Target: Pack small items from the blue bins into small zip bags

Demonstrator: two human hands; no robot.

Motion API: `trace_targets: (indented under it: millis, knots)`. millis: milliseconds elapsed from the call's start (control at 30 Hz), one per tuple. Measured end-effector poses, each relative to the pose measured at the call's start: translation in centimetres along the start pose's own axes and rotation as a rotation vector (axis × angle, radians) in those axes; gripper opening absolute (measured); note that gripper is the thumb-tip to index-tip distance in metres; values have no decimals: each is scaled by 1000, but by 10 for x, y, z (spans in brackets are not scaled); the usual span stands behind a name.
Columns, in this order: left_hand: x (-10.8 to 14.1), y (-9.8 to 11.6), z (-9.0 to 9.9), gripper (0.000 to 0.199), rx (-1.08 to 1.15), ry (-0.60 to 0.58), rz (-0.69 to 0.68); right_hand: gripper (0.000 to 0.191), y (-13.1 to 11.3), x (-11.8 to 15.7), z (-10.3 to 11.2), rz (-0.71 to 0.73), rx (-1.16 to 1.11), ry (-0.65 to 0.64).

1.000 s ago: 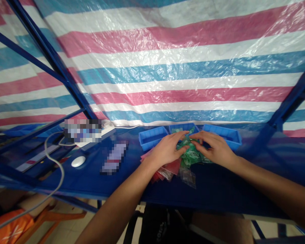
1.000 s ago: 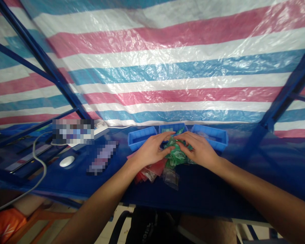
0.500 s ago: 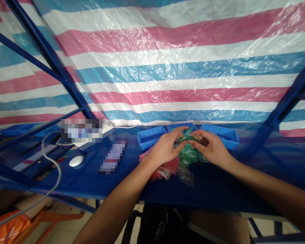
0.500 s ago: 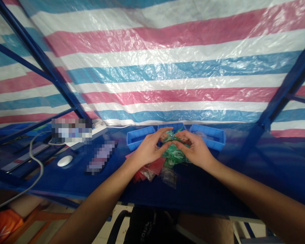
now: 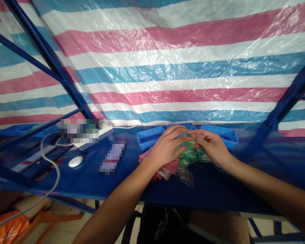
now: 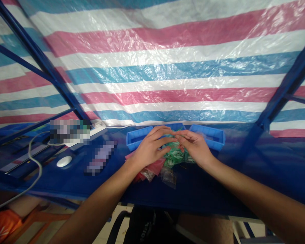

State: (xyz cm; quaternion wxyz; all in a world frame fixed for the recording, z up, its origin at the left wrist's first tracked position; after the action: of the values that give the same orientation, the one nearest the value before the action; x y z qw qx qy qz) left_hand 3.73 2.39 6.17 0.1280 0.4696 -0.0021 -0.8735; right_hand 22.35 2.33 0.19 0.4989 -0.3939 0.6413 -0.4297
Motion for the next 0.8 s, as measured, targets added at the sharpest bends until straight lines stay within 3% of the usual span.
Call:
trace_targets:
  millis: [67,233,467,600,700,800]
  knots:
    - [0,0,2,20,1,42,3,35,1,3,-2,-26,19,-36]
    - [-3,3,10,22,40,145,134,39,-10,10,-9,35,43,-129]
    - [-3,-1,12,41,58,153,304,38,-13,10,-10,57,133,-133]
    - [-5,6,13,47,20,108,153,43,-7,7,-6,-46,53,-119]
    - [-6,9,11,41,-45,15,4,38,-1,7,-7,-188,-90,-129]
    - [-3,5,9,35,-89,-22,-50,39,-1,9,-10,-265,-184,-159]
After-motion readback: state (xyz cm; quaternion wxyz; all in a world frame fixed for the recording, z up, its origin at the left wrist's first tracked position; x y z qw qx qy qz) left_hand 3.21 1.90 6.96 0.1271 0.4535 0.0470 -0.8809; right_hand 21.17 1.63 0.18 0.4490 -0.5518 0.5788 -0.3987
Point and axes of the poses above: each hand's wrist, its own x-axis away from the middle knuckle, its own z-axis out of the back of the hand, y = z × x, the point moved 5 cm from there along -x, towards the middle knuckle, and after that the axes turned 11 degrees about y, right-handed, at the moved point
